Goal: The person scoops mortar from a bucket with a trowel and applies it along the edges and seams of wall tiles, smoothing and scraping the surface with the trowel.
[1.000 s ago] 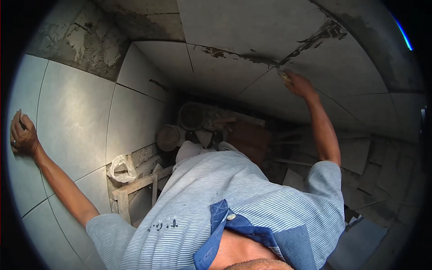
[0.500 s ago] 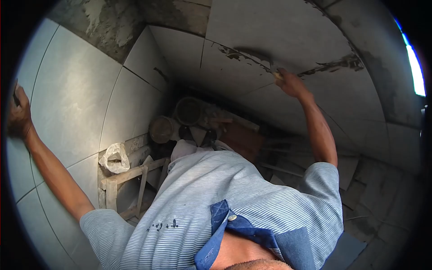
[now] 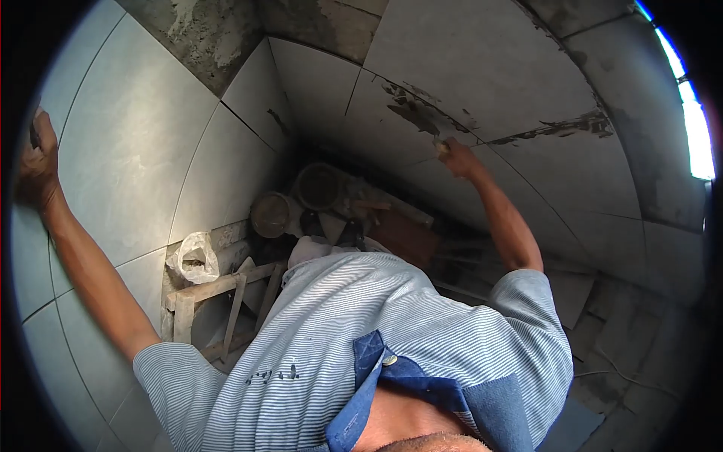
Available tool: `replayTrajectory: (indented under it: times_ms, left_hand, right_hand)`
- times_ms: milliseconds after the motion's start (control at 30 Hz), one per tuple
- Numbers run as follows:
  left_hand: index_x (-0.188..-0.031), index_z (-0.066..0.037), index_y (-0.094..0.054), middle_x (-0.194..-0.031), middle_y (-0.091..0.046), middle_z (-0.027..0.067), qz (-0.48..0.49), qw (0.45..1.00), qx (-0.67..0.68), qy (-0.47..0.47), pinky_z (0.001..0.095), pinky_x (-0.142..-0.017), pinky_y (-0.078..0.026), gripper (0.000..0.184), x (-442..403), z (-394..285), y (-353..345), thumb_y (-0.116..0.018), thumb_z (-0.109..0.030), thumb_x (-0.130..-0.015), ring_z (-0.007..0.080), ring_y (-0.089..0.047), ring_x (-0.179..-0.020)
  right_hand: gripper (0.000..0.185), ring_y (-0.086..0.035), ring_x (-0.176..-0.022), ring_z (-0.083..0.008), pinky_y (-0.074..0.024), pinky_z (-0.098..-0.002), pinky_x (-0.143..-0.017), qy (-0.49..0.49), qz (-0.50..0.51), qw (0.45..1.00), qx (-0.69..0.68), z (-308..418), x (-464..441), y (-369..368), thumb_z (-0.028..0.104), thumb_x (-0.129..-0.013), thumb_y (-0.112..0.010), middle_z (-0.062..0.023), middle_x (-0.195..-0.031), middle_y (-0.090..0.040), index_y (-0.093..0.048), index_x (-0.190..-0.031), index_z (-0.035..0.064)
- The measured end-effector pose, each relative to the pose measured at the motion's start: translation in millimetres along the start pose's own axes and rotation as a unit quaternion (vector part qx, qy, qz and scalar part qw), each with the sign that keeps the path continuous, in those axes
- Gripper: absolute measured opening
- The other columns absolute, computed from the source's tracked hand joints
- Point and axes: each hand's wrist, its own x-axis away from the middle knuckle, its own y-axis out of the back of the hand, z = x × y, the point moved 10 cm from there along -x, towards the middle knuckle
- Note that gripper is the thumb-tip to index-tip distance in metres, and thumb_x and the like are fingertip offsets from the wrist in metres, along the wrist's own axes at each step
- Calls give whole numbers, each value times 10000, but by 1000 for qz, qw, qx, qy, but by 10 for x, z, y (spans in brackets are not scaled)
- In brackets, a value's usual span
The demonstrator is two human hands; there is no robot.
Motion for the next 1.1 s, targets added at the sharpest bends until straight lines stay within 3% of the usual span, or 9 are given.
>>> replayTrajectory:
  times_ms: [133,267,433,567,700,767,833,1033,1100]
  left_hand:
    - [-916,-174,-744,-855,-719,-50,-48,995,76,-40,225,-612,-480,119,-122,29,101,-662,-257,-894,86,-646,-684]
    - [-930,-223,-774,-830,-743,-92,-43,997,57,-15,194,-534,-486,112,-28,-21,112,-689,-277,-881,59,-659,-615]
    - [-939,-326,-771,-799,-731,-162,-31,999,5,34,184,-487,-472,99,69,80,22,-695,-303,-880,19,-650,-574]
    - [-950,-331,-769,-802,-736,-144,-48,996,-71,22,202,-452,-462,109,155,27,-21,-679,-355,-892,44,-648,-540]
    - [-931,-319,-769,-803,-737,-131,-71,996,-20,59,210,-449,-459,102,111,63,42,-676,-339,-895,64,-642,-531]
    - [-902,-307,-769,-800,-734,-142,-162,986,11,-30,218,-453,-462,98,-17,-45,222,-673,-322,-896,68,-644,-536]
    - [-901,-315,-769,-789,-732,-139,-159,987,-13,-37,224,-449,-460,93,-49,-78,242,-679,-330,-885,74,-644,-534]
    - [-899,-339,-770,-754,-727,-133,-121,985,-118,-13,244,-436,-453,85,-86,-235,222,-699,-355,-855,95,-645,-526]
    - [-893,-353,-769,-737,-723,-133,-63,990,-126,30,251,-431,-448,85,56,-1,17,-699,-365,-848,99,-644,-521]
  right_hand:
    - [385,-621,-615,-254,-496,-400,-607,-12,2,994,-110,-286,-214,-322,278,-882,-589,-171,-827,-638,-564,-1110,-31]
    - [354,-601,-584,-221,-485,-381,-553,-79,72,973,-206,-285,-301,-486,279,-893,-578,-139,-809,-629,-596,-1075,-23]
    - [473,-581,-599,-172,-488,-352,-533,-92,89,952,-277,-209,-175,27,307,-877,-603,-95,-872,-623,-576,-1252,18]
    - [531,-567,-624,-156,-481,-340,-527,-80,12,939,-334,-324,184,341,317,-862,-628,-92,-917,-628,-553,-1310,41]
    - [527,-592,-731,-174,-500,-343,-632,-52,-40,951,-302,-336,856,696,325,-858,-644,-109,-971,-645,-560,-1298,46]
    - [527,-613,-780,-199,-514,-359,-697,-48,-54,960,-270,-635,1053,708,325,-859,-647,-124,-996,-652,-559,-1297,45]
    - [530,-644,-938,-283,-495,-393,-851,28,-169,980,-98,-1061,1274,879,330,-868,-652,-165,-1081,-660,-548,-1300,40]
    - [522,-601,-1136,-349,-449,-424,-948,-103,-128,985,-44,-2175,1910,901,351,-884,-640,-209,-1198,-635,-560,-1284,25]
    - [593,-488,-1293,-338,-378,-435,-1065,-135,-44,989,-43,-2554,1803,597,425,-906,-616,-186,-1377,-535,-515,-1364,63]
